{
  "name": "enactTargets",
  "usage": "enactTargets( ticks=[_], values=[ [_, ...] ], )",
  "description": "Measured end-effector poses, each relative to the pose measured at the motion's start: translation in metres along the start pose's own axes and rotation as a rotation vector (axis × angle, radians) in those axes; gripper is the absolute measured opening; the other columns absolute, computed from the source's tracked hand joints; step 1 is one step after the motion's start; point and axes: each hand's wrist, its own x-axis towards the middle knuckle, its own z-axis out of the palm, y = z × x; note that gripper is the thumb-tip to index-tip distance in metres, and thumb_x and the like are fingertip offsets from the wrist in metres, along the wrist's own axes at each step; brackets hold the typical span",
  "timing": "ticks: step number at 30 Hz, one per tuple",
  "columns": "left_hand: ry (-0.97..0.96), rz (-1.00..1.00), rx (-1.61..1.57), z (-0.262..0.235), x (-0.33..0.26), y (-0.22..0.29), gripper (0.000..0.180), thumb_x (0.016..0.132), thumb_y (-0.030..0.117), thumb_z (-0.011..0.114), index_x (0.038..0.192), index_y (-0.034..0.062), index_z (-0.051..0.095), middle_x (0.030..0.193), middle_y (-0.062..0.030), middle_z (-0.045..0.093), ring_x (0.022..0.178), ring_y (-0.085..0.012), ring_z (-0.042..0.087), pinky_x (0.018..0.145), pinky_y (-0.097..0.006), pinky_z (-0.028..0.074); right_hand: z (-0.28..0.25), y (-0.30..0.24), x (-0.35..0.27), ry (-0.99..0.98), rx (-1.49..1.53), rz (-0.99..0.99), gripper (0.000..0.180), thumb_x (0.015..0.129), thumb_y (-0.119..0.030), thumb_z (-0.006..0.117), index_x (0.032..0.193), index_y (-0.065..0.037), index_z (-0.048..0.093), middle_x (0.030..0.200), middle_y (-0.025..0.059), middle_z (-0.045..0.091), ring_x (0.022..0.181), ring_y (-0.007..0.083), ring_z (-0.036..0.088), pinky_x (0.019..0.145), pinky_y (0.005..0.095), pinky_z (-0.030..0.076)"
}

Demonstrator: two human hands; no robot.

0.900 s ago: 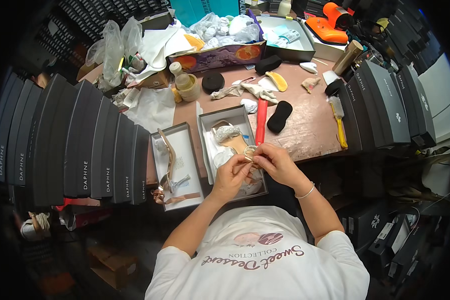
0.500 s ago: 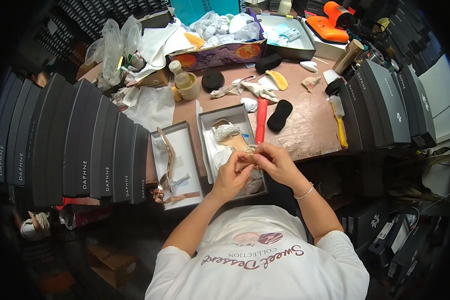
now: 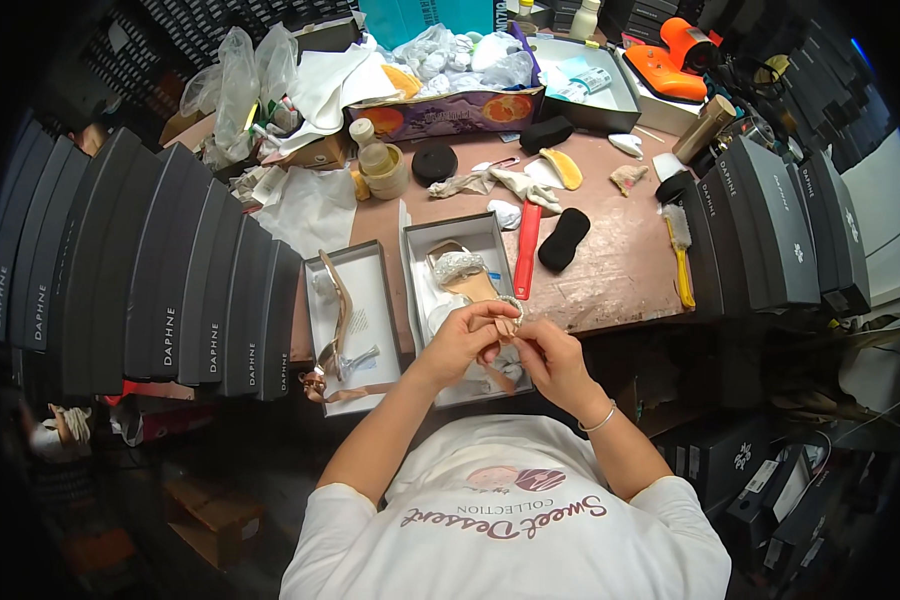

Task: Packing a pair of high-heeled shoes into a shoebox with protective paper.

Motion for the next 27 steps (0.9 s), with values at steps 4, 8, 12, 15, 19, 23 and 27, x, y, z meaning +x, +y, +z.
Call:
enactTargets(
  ticks=[4,8,12,15,19,23,27],
  values=[
    [-0.03,-0.044,-0.124,-0.004,-0.001,0.002,0.028,0.089,0.009,0.062,0.117,0.0031,0.06,0.09,0.0006,0.062,0.072,-0.0049,0.056,0.061,-0.017,0.045,-0.003,0.003,0.003,-0.036,-0.145,-0.09,0.016,0.082,-0.004,0.066,0.097,-0.004,0.062,0.086,0.0119,0.062,0.072,0.0297,0.063,0.061,0.0365,0.05],
    [0.018,-0.015,0.039,-0.003,-0.004,0.003,0.031,0.087,0.007,0.065,0.117,0.0048,0.059,0.092,0.0018,0.062,0.077,-0.0044,0.056,0.063,-0.019,0.047,-0.002,0.007,0.005,-0.054,-0.175,-0.132,0.017,0.082,-0.004,0.067,0.099,-0.004,0.063,0.086,0.0109,0.061,0.07,0.0272,0.063,0.06,0.0344,0.05],
    [0.052,0.041,0.116,0.004,-0.007,0.008,0.031,0.086,0.006,0.066,0.116,0.0058,0.057,0.096,0.0016,0.061,0.085,-0.004,0.057,0.068,-0.02,0.048,-0.012,-0.004,0.008,-0.047,-0.001,0.102,0.022,0.081,-0.002,0.067,0.103,-0.003,0.064,0.09,0.0103,0.059,0.067,0.0233,0.061,0.06,0.0309,0.049],
    [0.02,0.116,0.222,0.001,-0.006,0.005,0.03,0.086,0.004,0.065,0.114,0.0051,0.054,0.1,0.0012,0.06,0.089,-0.0048,0.057,0.069,-0.02,0.049,-0.007,0.006,0.015,-0.113,0.069,0.098,0.024,0.082,0.0,0.064,0.106,-0.002,0.065,0.096,0.0109,0.057,0.069,0.0167,0.059,0.061,0.0284,0.048],
    [0.11,0.271,0.457,0.011,-0.005,0.003,0.029,0.083,0.001,0.063,0.11,0.0033,0.053,0.099,0.0,0.058,0.086,-0.0071,0.057,0.065,-0.021,0.048,-0.001,0.023,0.009,-0.123,0.169,0.21,0.017,0.084,-0.001,0.063,0.101,0.0,0.063,0.094,0.0078,0.055,0.073,0.0113,0.056,0.063,0.0251,0.046],
    [0.406,0.583,0.96,0.02,0.001,-0.002,0.019,0.076,-0.002,0.065,0.094,0.0006,0.061,0.081,-0.0091,0.059,0.063,-0.0156,0.059,0.059,-0.027,0.047,0.003,0.019,0.005,-0.079,0.193,0.234,0.014,0.086,-0.004,0.066,0.097,0.002,0.061,0.091,0.0057,0.053,0.072,0.0089,0.053,0.061,0.0227,0.044],
    [0.435,0.729,1.027,0.012,0.006,-0.019,0.021,0.076,-0.001,0.067,0.096,0.0015,0.061,0.082,-0.011,0.06,0.064,-0.0205,0.061,0.058,-0.03,0.049,0.002,0.019,0.002,-0.095,0.413,0.367,0.015,0.091,-0.01,0.064,0.102,0.0,0.062,0.091,0.0012,0.057,0.073,0.0057,0.052,0.06,0.0207,0.043]
  ],
)
